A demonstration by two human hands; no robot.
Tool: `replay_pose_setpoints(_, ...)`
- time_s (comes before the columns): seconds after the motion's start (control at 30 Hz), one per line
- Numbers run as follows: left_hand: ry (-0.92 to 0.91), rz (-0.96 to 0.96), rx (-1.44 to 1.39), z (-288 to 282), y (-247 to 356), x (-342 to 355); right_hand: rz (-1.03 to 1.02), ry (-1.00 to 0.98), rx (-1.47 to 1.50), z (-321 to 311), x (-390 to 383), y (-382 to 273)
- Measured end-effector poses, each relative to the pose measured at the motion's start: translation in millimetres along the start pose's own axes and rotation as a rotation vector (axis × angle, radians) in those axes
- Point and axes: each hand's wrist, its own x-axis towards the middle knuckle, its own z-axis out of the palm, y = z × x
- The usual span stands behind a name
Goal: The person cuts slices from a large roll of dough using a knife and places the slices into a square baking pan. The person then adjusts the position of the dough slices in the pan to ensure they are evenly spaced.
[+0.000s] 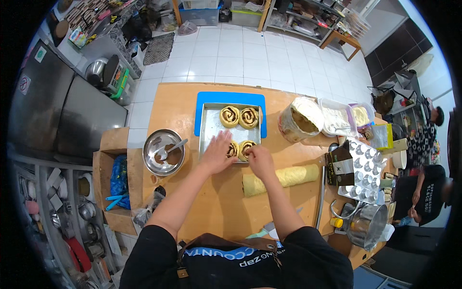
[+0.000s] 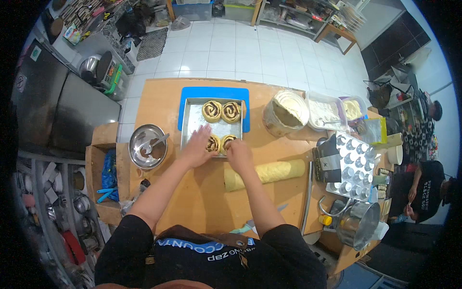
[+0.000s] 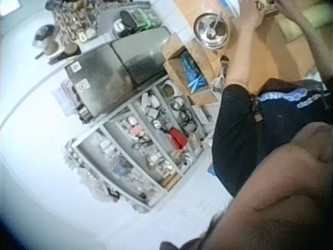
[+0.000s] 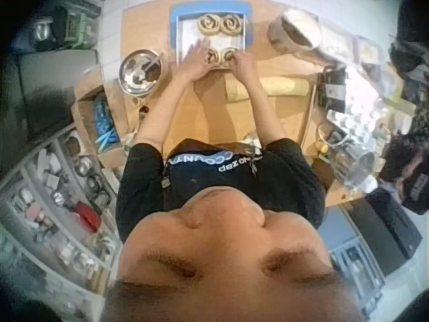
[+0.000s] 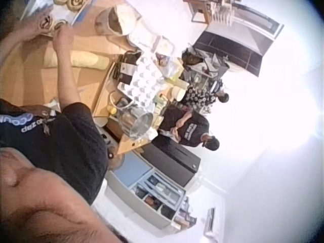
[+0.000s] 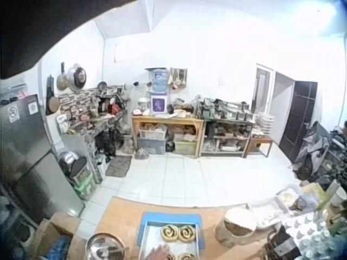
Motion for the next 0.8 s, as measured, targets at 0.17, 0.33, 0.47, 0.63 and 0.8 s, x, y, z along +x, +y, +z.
replay_pose_setpoints(0.17,-0.368,0.190,0.067,4.6,8.4,-13.8,-0.144,0.098,-0.048,-12.8,-3.5,11.5)
replay_pose_setpoints(0.33,-0.358,0.103,0.006,-10.7,10.9,2.5,-0.301,-0.153,-0.223,-15.2,-7.4,28.5)
replay_pose_setpoints(0.47,-0.049,-0.100,-0.295,5.7,-16.9,-0.7,-0.049,-0.132,-0.097,-22.3,9.2,23.5)
replay_pose_setpoints(0.63,-0.276,-0.050,-0.378,13.4,-14.3,9.3,-0.260,-0.208,-0.435,-0.8,17.3,18.0)
replay_pose_setpoints(0.8,-0.298,-0.008,-0.199,16.9,-1.0,5.4,-0.247,-0.271,-0.382,14.2,15.2,32.1)
